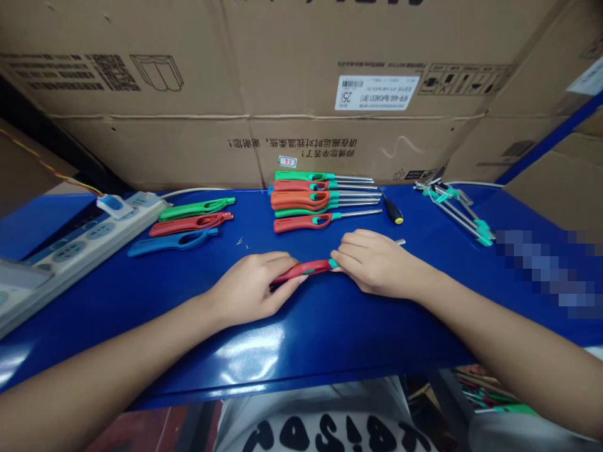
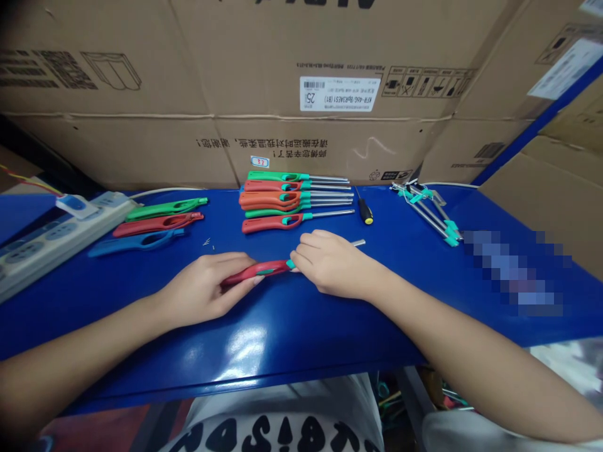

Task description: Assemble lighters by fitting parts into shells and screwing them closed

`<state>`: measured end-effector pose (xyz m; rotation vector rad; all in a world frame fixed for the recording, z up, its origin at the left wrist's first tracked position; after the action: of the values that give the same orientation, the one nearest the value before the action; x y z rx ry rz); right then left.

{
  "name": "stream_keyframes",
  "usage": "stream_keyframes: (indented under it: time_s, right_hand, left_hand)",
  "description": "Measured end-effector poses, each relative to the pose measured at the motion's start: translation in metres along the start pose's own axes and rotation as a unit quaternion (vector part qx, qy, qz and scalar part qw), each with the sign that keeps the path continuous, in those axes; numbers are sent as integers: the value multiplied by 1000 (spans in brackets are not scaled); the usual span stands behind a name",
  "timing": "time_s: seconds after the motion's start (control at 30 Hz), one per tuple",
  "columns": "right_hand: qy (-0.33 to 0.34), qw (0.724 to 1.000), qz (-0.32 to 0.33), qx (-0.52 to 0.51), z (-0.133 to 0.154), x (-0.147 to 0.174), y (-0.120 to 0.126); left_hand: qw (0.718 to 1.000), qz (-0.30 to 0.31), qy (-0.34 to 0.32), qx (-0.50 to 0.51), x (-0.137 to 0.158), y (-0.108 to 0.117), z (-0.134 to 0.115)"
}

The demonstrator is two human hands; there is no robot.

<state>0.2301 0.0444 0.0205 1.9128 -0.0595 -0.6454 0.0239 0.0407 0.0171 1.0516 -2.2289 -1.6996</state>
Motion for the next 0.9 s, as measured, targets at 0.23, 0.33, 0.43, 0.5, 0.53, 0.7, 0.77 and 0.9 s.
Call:
stream_keyframes:
  time_s: [0.23, 0.33, 0.43, 0.5, 0.53, 0.7, 0.77, 0.9]
  right_hand:
    - [-61, 989, 97, -95, -3, 0, -8]
    - [-97, 973, 147, -147, -8, -1, -9]
    - [-128, 963, 174, -162, -19, 2, -6]
    - [-140, 962, 177, -153, -28, 6, -3]
    - [-148, 962, 175, -149, -33, 8, -2]
    - [-212, 950, 179, -142, -54, 18, 4]
    - [-224, 944, 194, -148, -59, 21, 5]
    - [-243, 929, 220, -175, -62, 25, 5]
  left_hand:
    - [993, 32, -9, -114, 0, -4, -3]
    - [992, 50, 4, -113, -1, -6, -5]
    - [994, 44, 6, -96, -1, -6, -4]
    - [996, 30, 9, -84, -1, -5, 0]
    - [997, 22, 14, -77, 0, -4, 3]
    - [999, -3, 33, -38, -1, -1, 17]
    - [999, -5, 35, -28, -2, -1, 20]
    - [999, 2, 25, -26, -3, -2, 23]
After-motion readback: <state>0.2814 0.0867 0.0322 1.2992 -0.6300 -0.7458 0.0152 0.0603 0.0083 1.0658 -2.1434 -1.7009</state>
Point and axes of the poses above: each hand's wrist, its own x-axis away from the middle knuckle, its own y-axis out of the back of the hand, z = x × y, the point moved 4 cm from there along -x, towards the middle knuckle, and after that the axes turned 3 degrees about -y, right-handed, at the moved point
